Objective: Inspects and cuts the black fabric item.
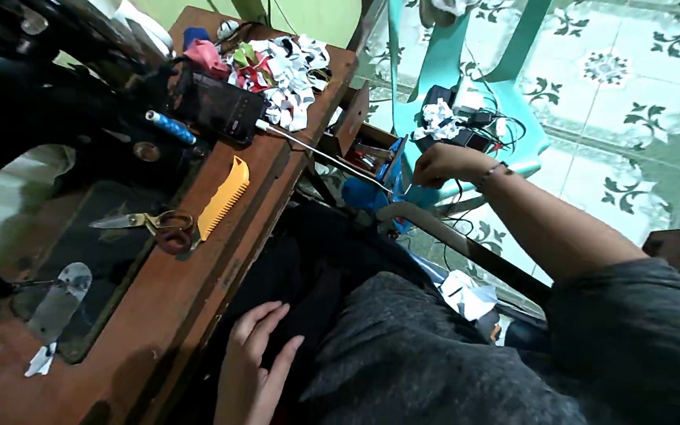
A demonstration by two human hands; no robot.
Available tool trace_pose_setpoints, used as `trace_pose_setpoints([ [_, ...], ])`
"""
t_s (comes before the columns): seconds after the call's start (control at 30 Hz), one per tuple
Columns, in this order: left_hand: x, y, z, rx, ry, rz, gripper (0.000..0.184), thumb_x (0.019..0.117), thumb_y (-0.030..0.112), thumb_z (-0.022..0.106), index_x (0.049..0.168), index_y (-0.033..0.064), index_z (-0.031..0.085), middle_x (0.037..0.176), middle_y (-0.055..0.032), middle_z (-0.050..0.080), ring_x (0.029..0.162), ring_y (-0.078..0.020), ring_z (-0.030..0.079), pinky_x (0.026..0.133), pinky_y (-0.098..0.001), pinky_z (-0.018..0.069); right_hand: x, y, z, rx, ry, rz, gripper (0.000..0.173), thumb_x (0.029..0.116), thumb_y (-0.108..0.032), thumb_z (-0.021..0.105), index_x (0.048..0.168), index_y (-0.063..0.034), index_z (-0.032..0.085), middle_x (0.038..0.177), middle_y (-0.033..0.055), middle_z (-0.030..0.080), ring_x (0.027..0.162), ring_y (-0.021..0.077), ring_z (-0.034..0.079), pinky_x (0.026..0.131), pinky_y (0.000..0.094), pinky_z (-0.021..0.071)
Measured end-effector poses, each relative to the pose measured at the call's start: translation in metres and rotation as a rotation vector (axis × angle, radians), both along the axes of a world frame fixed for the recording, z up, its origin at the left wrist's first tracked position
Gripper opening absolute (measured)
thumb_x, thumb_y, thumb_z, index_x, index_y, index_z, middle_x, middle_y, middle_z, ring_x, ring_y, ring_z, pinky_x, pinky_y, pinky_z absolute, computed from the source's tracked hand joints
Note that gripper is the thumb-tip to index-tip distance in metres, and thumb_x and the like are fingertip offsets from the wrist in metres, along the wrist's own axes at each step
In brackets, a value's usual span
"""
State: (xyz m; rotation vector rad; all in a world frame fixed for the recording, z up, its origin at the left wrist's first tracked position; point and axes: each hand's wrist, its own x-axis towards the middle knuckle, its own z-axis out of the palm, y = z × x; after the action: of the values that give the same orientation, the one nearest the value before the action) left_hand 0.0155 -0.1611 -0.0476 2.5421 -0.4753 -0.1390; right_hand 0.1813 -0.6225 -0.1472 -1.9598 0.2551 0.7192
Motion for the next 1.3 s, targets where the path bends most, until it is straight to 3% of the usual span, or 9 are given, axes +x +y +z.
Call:
trace_pose_setpoints([
  [0.3,-0.021,0.021,-0.014,0.282,0.184,0.061,0.085,0.0755,0.052,0.084,0.149,0.0199,0.055,0.140,-0.0129,0.062,0.129,-0.0379,0.058,0.103,-0.0653,0.0461,0.036,0.034,-0.083,-0.186,-0.001,-0.025,0.036,0.0901,-0.004,0.075,0.123,0.0053,0.063,0.113,0.0251,0.066,0.094,0.0370,0.066,0.086,0.0576,0.0546],
  [0.43,-0.031,0.032,-0.019,0.184,0.138,0.141,0.040,0.0868,0.011,0.075,0.127,0.0083,0.072,0.116,-0.0130,0.074,0.113,-0.0335,0.068,0.102,-0.0586,0.0495,0.020,0.003,-0.045,-0.567,-0.071,0.292,0.028,0.0943,-0.021,0.075,0.088,0.0057,0.072,0.088,0.0287,0.069,0.086,0.0493,0.066,0.080,0.0746,0.0473],
  [0.67,-0.029,0.042,-0.014,-0.437,0.000,0.233,0.018,0.0936,0.011,0.066,0.109,0.0030,0.068,0.107,-0.0008,0.070,0.101,-0.0046,0.067,0.090,-0.0233,0.0579,-0.060,0.052,0.095,0.025,-0.395,0.446,0.018,0.0980,-0.019,0.064,0.087,-0.0100,0.074,0.074,0.0031,0.073,0.061,0.0178,0.069,0.056,0.0398,0.0613],
  [0.8,-0.029,0.045,0.005,-0.556,-0.030,0.231,0.019,0.0993,0.025,0.066,0.114,0.0137,0.066,0.111,0.0080,0.068,0.104,-0.0027,0.065,0.092,-0.0241,0.0571,-0.087,0.148,0.046,0.151,-0.508,0.622,0.046,0.0865,-0.018,0.081,0.131,-0.0155,0.069,0.115,0.0069,0.073,0.094,0.0212,0.072,0.081,0.0479,0.0613],
  [0.93,-0.034,0.050,0.023,-0.718,-0.095,0.276,0.018,0.0959,0.027,0.067,0.114,0.0254,0.070,0.110,0.0140,0.069,0.099,-0.0003,0.065,0.086,-0.0203,0.0572,-0.086,0.221,0.012,0.276,-0.778,0.707,0.098,0.0776,-0.008,0.085,0.162,-0.0159,0.035,0.167,0.0099,0.031,0.149,0.0283,0.039,0.116,0.0502,0.0420],
  [1.03,-0.034,0.050,0.025,-0.712,-0.225,0.381,0.016,0.0984,0.030,0.066,0.114,0.0280,0.068,0.109,0.0160,0.069,0.097,0.0009,0.065,0.083,-0.0193,0.0565,-0.087,0.255,0.011,0.473,-0.853,0.686,0.050,0.0847,-0.004,0.074,0.134,-0.0048,0.065,0.138,0.0094,0.063,0.131,0.0205,0.057,0.113,0.0397,0.0454],
  [1.1,-0.033,0.043,0.020,-0.567,-0.443,0.559,0.020,0.0961,0.013,0.063,0.115,0.0170,0.066,0.113,0.0093,0.067,0.101,-0.0026,0.064,0.086,-0.0234,0.0563,-0.088,0.269,0.016,0.599,-0.756,0.614,0.012,0.0980,-0.008,0.061,0.097,-0.0029,0.072,0.087,0.0013,0.068,0.080,0.0042,0.062,0.075,0.0218,0.0530],
  [1.2,-0.045,0.032,0.005,-0.228,-0.793,0.639,0.031,0.0958,0.015,0.069,0.125,0.0065,0.061,0.127,-0.0080,0.056,0.116,-0.0162,0.056,0.097,-0.0326,0.0500,-0.090,0.272,0.043,0.690,-0.400,0.468,0.023,0.1073,-0.020,0.051,0.094,-0.0077,0.066,0.072,-0.0010,0.057,0.061,0.0056,0.052,0.056,0.0225,0.0448],
  [1.3,-0.072,0.007,-0.015,-0.234,-0.792,0.472,0.026,0.0911,0.032,0.071,0.102,0.0101,0.065,0.094,-0.0020,0.064,0.087,-0.0069,0.063,0.075,-0.0215,0.0548,-0.094,0.270,0.083,0.717,-0.144,0.264,0.024,0.1072,-0.028,0.051,0.093,-0.0149,0.066,0.070,-0.0031,0.060,0.056,0.0028,0.053,0.048,0.0190,0.0441],
])
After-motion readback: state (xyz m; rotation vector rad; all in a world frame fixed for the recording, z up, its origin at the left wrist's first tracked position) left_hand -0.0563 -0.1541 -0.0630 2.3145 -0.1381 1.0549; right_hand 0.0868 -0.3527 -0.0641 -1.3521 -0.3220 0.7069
